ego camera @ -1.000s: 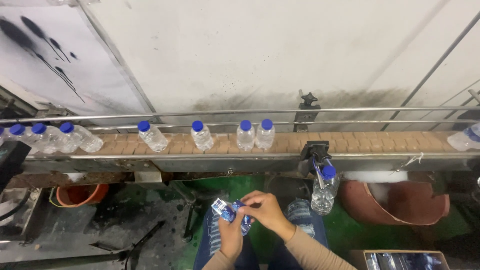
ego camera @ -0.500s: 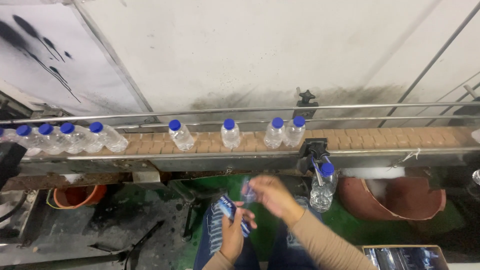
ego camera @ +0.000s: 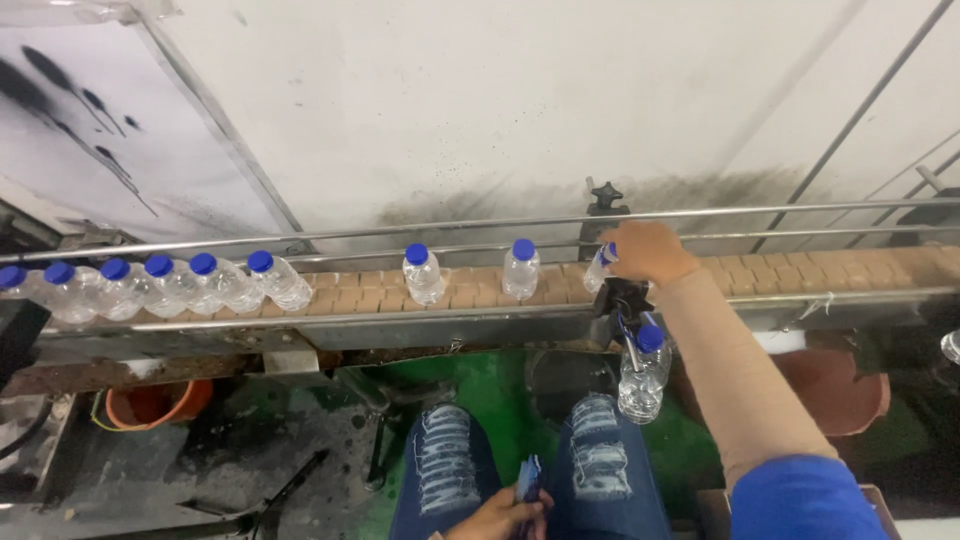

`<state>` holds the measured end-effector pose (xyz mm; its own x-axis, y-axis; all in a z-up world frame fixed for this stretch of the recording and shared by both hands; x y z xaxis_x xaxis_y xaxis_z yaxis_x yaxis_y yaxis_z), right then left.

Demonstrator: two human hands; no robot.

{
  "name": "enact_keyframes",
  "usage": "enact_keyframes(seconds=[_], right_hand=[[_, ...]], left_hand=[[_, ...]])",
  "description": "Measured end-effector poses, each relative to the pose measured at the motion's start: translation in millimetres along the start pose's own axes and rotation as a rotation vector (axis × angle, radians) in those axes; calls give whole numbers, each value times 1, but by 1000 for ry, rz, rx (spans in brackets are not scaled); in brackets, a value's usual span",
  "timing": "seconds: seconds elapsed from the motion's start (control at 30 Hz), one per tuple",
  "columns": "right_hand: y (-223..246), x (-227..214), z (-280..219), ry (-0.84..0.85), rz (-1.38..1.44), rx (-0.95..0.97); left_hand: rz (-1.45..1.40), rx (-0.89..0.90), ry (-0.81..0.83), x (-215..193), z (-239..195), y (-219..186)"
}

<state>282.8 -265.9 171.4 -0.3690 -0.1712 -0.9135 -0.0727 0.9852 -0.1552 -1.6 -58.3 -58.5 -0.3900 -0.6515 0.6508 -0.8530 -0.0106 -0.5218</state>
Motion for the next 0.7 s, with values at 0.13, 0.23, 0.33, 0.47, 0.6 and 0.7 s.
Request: enact_keyframes(seconds=[0.13,0.23,0.33,0.47,0.6,0.7], right_hand=[[-16,3,8,89,63,16],[-24,7,13,35,-198,34],[-41,10,0,150,-178,115],[-28,-20,-51,-168,292,201],[70,-19,-145,-52,1220,200],[149,69,-136,114,1025,-460]], left_hand=[[-154,9,-73,0,-3,-7],[-166,185,-46,2,-6,-22],[-72,254,-81,-2,-8,-30],[-143,381,-352,-12,-20,-52],[-317,533,-704,-28,-32,-67],[-329,628,-749,-19,-42,-86]])
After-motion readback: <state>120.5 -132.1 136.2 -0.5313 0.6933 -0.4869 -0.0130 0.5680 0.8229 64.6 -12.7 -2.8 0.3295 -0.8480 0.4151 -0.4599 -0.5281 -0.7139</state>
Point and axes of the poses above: each hand's wrist, its own z-axis towards the middle knuckle, its own x-axis out of the palm, y = z × x, the point moved 7 cm from there along z, towards the middle knuckle
